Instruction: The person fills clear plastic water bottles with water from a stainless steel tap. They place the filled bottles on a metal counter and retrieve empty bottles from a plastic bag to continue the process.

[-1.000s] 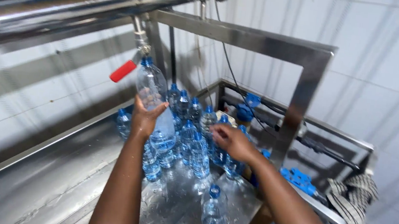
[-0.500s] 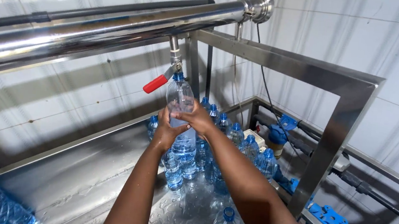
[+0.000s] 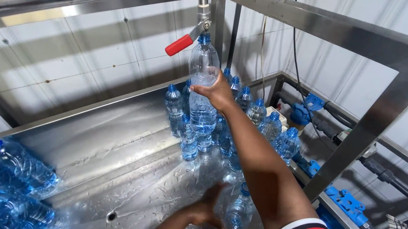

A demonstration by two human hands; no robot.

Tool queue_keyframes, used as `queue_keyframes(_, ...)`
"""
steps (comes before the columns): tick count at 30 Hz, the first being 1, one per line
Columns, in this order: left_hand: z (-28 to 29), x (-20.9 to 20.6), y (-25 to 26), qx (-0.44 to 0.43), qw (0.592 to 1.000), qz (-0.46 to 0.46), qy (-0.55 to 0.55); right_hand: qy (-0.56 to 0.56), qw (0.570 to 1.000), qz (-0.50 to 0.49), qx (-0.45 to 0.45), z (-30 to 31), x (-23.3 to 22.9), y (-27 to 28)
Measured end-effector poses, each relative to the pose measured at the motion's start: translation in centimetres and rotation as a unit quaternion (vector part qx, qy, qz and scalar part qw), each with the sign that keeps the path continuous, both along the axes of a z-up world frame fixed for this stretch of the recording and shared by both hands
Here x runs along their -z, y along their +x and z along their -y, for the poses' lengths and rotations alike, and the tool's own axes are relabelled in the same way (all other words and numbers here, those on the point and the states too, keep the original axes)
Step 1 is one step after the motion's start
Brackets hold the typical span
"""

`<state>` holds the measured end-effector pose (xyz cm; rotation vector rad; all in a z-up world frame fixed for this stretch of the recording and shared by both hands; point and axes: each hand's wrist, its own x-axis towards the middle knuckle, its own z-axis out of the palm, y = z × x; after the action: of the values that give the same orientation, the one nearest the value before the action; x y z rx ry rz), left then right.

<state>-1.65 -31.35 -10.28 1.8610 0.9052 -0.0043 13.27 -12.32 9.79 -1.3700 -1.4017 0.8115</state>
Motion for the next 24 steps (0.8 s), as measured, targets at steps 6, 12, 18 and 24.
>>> queue_keyframes(6,0.3,1.7,3.5,0.027,0.996,0.085,0.011,0.015,1.0,-0.009,0.001,-0.6,0.5,0.2)
queue_keyframes(12,-1.6,7.9,3.8,-0.106,0.991,0.08,0.01,-0.018,1.0,-0.014,-0.005,2.8,-2.1,-0.3)
queue_keyframes(18,-1.9,5.2,1.7,-0.096,0.96,0.253,0.076,-0.01,1.0,-0.008,-0.012,1.0,-0.9,-0.1)
queue_keyframes(24,-2.1,-3.3,-3.8,-0.258,0.932,0.253,-0.031,-0.003,1.0,-0.008,-0.011,0.5,-0.4,0.2)
